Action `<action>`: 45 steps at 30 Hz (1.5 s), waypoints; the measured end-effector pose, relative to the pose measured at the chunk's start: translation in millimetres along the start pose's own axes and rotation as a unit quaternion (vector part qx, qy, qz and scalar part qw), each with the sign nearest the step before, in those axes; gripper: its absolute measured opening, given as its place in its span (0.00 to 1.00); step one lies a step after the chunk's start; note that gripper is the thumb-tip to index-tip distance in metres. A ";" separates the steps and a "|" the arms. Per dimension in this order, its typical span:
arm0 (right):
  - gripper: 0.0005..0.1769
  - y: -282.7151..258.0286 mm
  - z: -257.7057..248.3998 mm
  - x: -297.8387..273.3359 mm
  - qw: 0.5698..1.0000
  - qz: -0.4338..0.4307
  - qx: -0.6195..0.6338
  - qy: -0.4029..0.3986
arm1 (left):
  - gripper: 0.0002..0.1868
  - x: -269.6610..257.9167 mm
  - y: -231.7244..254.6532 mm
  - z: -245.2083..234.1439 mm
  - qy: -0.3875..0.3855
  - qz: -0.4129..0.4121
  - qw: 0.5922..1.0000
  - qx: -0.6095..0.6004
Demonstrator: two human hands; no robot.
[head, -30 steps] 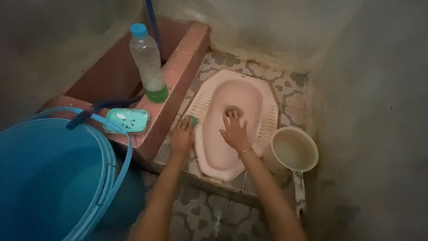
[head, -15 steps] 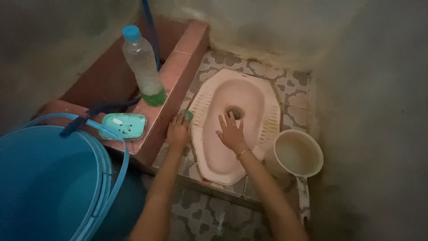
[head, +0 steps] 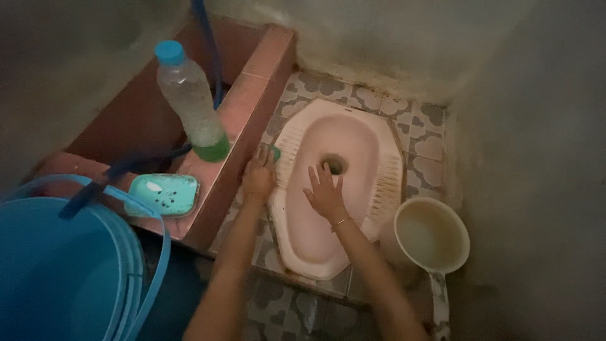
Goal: Cleaning a squat toilet using a sponge and detergent.
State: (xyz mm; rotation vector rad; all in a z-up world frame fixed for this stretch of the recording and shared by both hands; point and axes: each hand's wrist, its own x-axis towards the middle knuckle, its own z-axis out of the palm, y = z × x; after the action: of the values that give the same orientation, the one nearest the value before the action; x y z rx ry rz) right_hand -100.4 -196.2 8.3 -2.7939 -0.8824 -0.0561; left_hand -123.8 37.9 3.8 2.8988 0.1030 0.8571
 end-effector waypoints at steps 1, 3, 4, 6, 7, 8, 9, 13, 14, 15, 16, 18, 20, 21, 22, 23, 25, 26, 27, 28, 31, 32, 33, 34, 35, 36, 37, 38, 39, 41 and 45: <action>0.40 2.8 5.0 3.1 1.000 0.001 0.000 -0.001 | 0.32 3.4 -1.8 6.2 -0.001 0.001 1.000 -0.001; 0.40 7.7 15.6 8.6 1.000 0.003 0.003 -0.005 | 0.26 9.2 -5.7 18.1 0.010 -0.002 0.999 -0.043; 0.40 9.6 17.2 10.6 1.000 0.003 0.004 -0.007 | 0.26 13.8 -5.4 21.3 0.008 -0.003 0.999 -0.043; 0.41 12.7 22.5 12.0 1.000 0.004 0.002 -0.003 | 0.25 19.9 -4.9 28.7 0.000 -0.012 0.999 -0.033; 0.41 12.8 22.2 11.5 1.000 0.005 0.004 -0.007 | 0.25 21.4 -5.2 27.8 -0.005 -0.013 0.999 -0.034; 0.41 13.6 20.7 13.3 1.000 0.005 0.005 0.000 | 0.25 25.8 -5.6 26.7 0.006 0.002 0.999 -0.040; 0.41 14.3 18.6 14.7 1.000 0.005 0.007 0.007 | 0.25 30.2 -5.8 25.0 0.017 0.018 0.999 -0.046; 0.41 17.0 24.7 22.3 1.000 -0.003 0.010 0.013 | 0.30 42.8 -8.2 35.5 -0.001 0.014 0.999 -0.052; 0.40 16.0 23.3 25.2 1.000 -0.001 0.011 0.008 | 0.28 45.3 -9.8 41.6 -0.011 0.003 0.998 -0.057; 0.40 14.9 21.6 27.6 1.000 0.001 0.012 0.003 | 0.26 47.5 -11.1 47.4 -0.022 -0.007 0.998 -0.063; 0.40 15.1 21.6 26.4 1.000 0.003 0.012 0.003 | 0.26 46.9 -10.2 47.3 -0.022 -0.005 0.998 -0.064; 0.40 14.1 20.5 23.6 1.000 0.008 0.027 0.000 | 0.24 45.4 -9.1 44.9 -0.003 0.006 1.000 -0.026; 0.41 12.2 21.0 20.0 1.000 0.005 0.025 0.004 | 0.23 40.5 -4.1 42.7 0.007 0.013 1.000 -0.023; 0.41 10.3 20.9 18.4 1.000 -0.001 0.022 0.005 | 0.22 37.9 -2.3 40.6 0.017 0.017 1.000 -0.020; 0.41 8.1 18.9 17.9 1.000 -0.001 0.021 0.008 | 0.22 37.6 -0.6 35.4 0.019 0.019 0.999 -0.020; 0.41 5.6 17.0 17.1 1.000 -0.005 0.011 0.007 | 0.23 36.8 1.0 29.9 0.006 0.012 1.000 -0.021; 0.41 3.6 13.4 11.3 1.000 -0.009 -0.002 0.004 | 0.25 29.5 5.5 21.9 -0.006 0.003 1.000 -0.025; 0.41 2.7 11.5 9.1 1.000 -0.017 -0.010 0.007 | 0.27 25.5 6.1 18.5 -0.020 0.004 0.999 -0.042; 0.41 1.5 9.5 6.6 0.999 -0.025 -0.019 0.010 | 0.29 21.3 6.7 15.0 -0.034 0.006 0.998 -0.059; 0.41 0.9 7.2 3.2 0.999 -0.025 -0.019 0.011 | 0.29 15.4 7.2 15.2 -0.034 0.005 0.998 -0.060; 0.42 -1.1 -0.2 -10.7 0.998 -0.030 -0.041 0.021 | 0.28 -5.9 9.6 13.5 -0.055 0.003 0.997 -0.058; 0.42 -0.6 -3.3 -14.5 0.998 -0.029 -0.043 0.023 | 0.28 -12.8 10.2 11.8 -0.048 -0.003 0.997 -0.064; 0.42 -0.3 -6.5 -18.4 0.998 -0.028 -0.045 0.024 | 0.28 -19.6 10.8 10.0 -0.042 -0.008 0.997 -0.070; 0.42 0.0 -7.5 -20.2 0.998 -0.028 -0.046 0.025 | 0.28 -24.7 12.6 9.0 -0.041 -0.008 0.997 -0.071; 0.42 0.2 -8.8 -21.9 0.998 -0.029 -0.042 0.023 | 0.27 -29.6 14.1 7.9 -0.047 -0.008 0.997 -0.067; 0.42 -1.0 -9.2 -24.5 0.999 -0.031 -0.037 0.021 | 0.26 -36.5 15.0 6.0 -0.054 -0.010 0.996 -0.063; 0.42 -1.1 -8.0 -29.0 0.999 -0.032 -0.037 0.021 | 0.26 -45.2 18.4 -4.5 -0.054 -0.010 0.996 -0.063; 0.42 -1.3 -6.8 -32.8 0.998 -0.038 -0.043 0.026 | 0.26 -52.8 21.2 -15.1 -0.069 -0.011 0.995 -0.068; 0.42 -1.3 -5.6 -36.3 0.997 -0.044 -0.049 0.031 | 0.27 -60.1 24.0 -25.4 -0.084 -0.011 0.994 -0.072; 0.42 -5.6 -11.9 -45.1 0.997 -0.049 -0.058 0.027 | 0.27 -72.0 26.9 -40.6 -0.085 0.002 0.994 -0.076; 0.42 -8.6 -19.4 -55.8 0.995 -0.059 -0.073 0.018 | 0.28 -88.0 24.8 -59.0 -0.111 0.062 0.989 -0.080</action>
State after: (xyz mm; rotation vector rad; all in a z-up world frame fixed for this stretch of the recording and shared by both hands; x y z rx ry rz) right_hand -150.6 -224.9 23.4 -2.8597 -1.0754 -0.1975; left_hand -228.9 10.1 9.0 2.8470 -0.1599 0.5252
